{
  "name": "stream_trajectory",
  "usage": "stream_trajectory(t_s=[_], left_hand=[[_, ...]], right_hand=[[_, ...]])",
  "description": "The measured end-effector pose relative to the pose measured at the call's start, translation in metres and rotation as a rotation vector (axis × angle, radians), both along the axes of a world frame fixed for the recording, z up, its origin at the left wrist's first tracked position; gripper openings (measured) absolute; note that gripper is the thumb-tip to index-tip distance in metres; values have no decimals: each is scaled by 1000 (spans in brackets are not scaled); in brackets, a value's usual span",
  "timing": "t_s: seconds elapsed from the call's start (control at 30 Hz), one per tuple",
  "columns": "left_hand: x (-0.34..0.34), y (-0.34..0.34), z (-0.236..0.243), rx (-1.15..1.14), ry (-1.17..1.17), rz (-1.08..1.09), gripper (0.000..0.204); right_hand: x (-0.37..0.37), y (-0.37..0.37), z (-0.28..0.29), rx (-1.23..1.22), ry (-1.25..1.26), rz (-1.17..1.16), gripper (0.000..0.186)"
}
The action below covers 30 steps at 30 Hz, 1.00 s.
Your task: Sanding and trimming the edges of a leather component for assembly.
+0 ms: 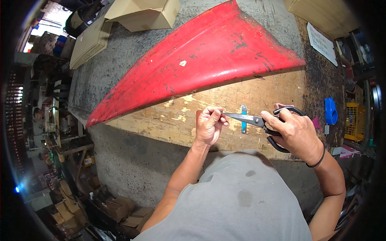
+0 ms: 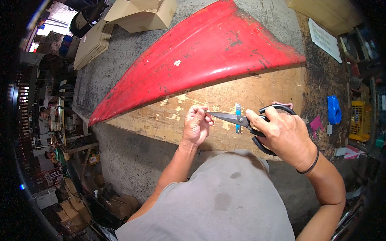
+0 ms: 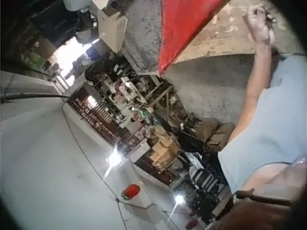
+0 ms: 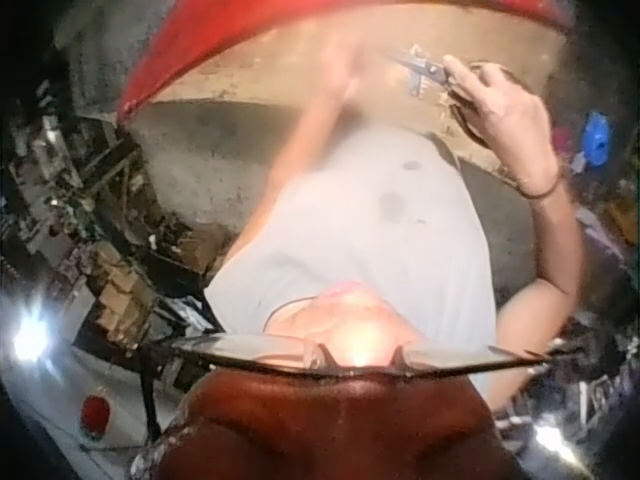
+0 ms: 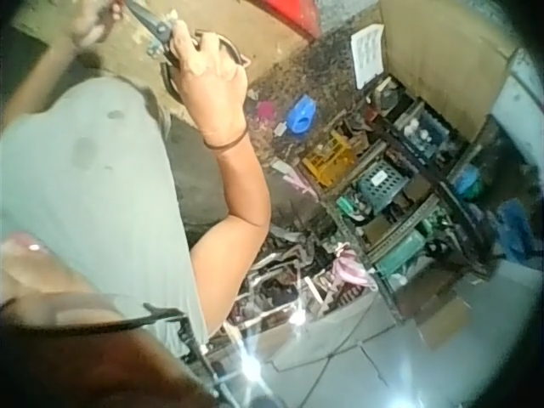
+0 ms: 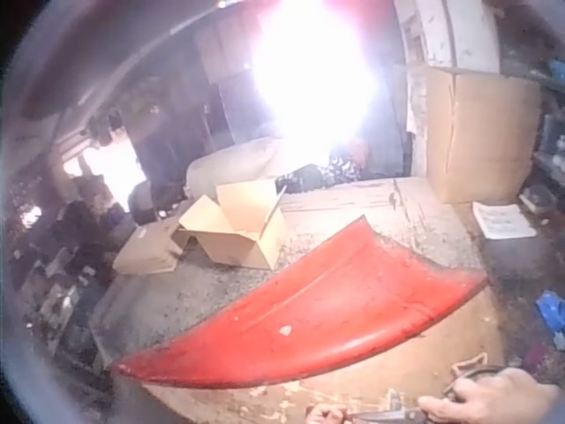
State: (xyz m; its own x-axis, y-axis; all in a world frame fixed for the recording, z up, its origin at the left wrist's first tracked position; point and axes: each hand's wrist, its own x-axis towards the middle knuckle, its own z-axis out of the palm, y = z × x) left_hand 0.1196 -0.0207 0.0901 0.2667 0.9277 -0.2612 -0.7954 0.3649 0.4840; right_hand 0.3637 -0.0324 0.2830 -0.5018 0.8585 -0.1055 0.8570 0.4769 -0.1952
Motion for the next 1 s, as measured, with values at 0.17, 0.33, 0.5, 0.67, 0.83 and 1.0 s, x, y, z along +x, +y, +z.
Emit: stream_trajectory(t_s=[0.17,0.33,0.5,0.67,0.83,1.0], left_hand=[[-3,3,0,88,64,-3,13],[-5,6,2,192,86,28,15],[-5,6,2,201,102,10,13],[-4,6,6,230,160,18,14],[-7,6,6,185,190,-69,16],[-14,8,13,124,70,-169,20]], right_hand=[[0,0,3,-41,13,-10,64],[6,1,5,-173,81,-25,63],[4,-1,7,-180,83,-44,62],[4,-1,10,-183,65,-55,62],[1,2,9,2,18,6,62],[4,11,10,179,-85,118,62]])
